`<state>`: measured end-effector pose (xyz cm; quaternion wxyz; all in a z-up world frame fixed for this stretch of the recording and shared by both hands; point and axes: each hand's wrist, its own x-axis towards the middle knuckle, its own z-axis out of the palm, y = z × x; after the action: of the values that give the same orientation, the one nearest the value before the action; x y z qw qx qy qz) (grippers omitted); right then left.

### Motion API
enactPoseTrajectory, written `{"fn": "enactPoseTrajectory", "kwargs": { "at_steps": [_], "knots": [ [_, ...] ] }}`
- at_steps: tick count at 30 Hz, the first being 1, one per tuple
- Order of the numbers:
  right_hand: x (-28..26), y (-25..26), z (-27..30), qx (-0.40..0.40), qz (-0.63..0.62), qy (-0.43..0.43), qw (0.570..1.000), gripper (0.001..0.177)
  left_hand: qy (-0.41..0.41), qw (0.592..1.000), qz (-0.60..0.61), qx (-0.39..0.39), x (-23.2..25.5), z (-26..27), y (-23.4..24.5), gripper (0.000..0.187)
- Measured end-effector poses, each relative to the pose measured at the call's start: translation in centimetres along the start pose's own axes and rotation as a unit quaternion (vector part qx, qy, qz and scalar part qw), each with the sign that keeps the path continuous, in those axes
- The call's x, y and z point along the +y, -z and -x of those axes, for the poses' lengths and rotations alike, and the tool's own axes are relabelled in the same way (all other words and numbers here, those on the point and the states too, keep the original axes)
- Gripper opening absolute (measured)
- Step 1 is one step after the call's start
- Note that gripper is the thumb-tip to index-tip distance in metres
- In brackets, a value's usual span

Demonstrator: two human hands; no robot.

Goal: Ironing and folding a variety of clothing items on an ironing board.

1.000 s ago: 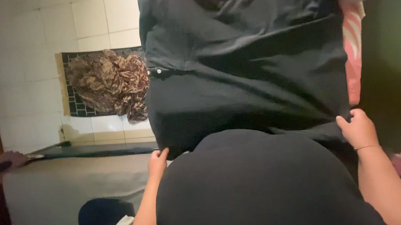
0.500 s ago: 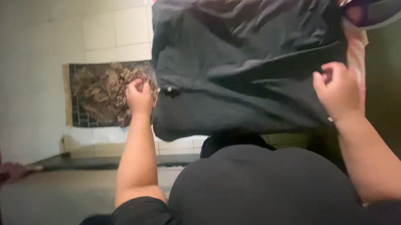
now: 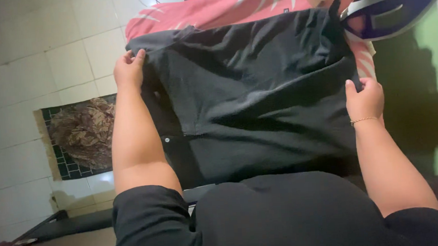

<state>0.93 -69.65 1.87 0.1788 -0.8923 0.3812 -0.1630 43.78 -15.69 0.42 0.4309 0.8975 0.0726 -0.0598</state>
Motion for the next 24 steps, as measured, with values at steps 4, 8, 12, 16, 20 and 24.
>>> {"fn": "enactPoseTrajectory", "kwargs": {
  "at_steps": [4, 8, 12, 16, 20, 24],
  "knots": [
    [2.8, 0.1, -0.8, -0.014, 0.051, 0.040, 0.998, 0.027, -0.062, 0.994, -0.088, -0.025, -0.1, -1.4, -0.1, 0.032],
    [3.3, 1.7, -0.9, -0.033, 0.087, -0.015, 0.996, 0.023, -0.035, 0.980, -0.132, 0.146, -0.5, -1.8, 0.2, 0.022],
    [-3.1, 3.9, -0.3, 0.032, 0.108, 0.059, 0.992, 0.022, -0.022, 0.981, -0.143, 0.131, -1.5, -2.0, -0.6, 0.022],
    [-13.5, 4.2, -2.1, 0.015, 0.010, 0.196, 0.980, 0.028, -0.195, 0.954, -0.174, 0.144, 3.0, -0.2, 0.0, 0.038],
    [-19.4, -0.6, -7.0, -0.113, -0.068, 0.203, 0.970, 0.039, -0.228, 0.949, -0.219, 0.016, 6.3, -0.5, -0.3, 0.067],
    [-17.0, -8.9, -12.2, -0.138, 0.068, 0.251, 0.956, 0.043, -0.140, 0.933, -0.322, -0.084, 4.1, -2.6, -1.5, 0.041]
  ]
}}
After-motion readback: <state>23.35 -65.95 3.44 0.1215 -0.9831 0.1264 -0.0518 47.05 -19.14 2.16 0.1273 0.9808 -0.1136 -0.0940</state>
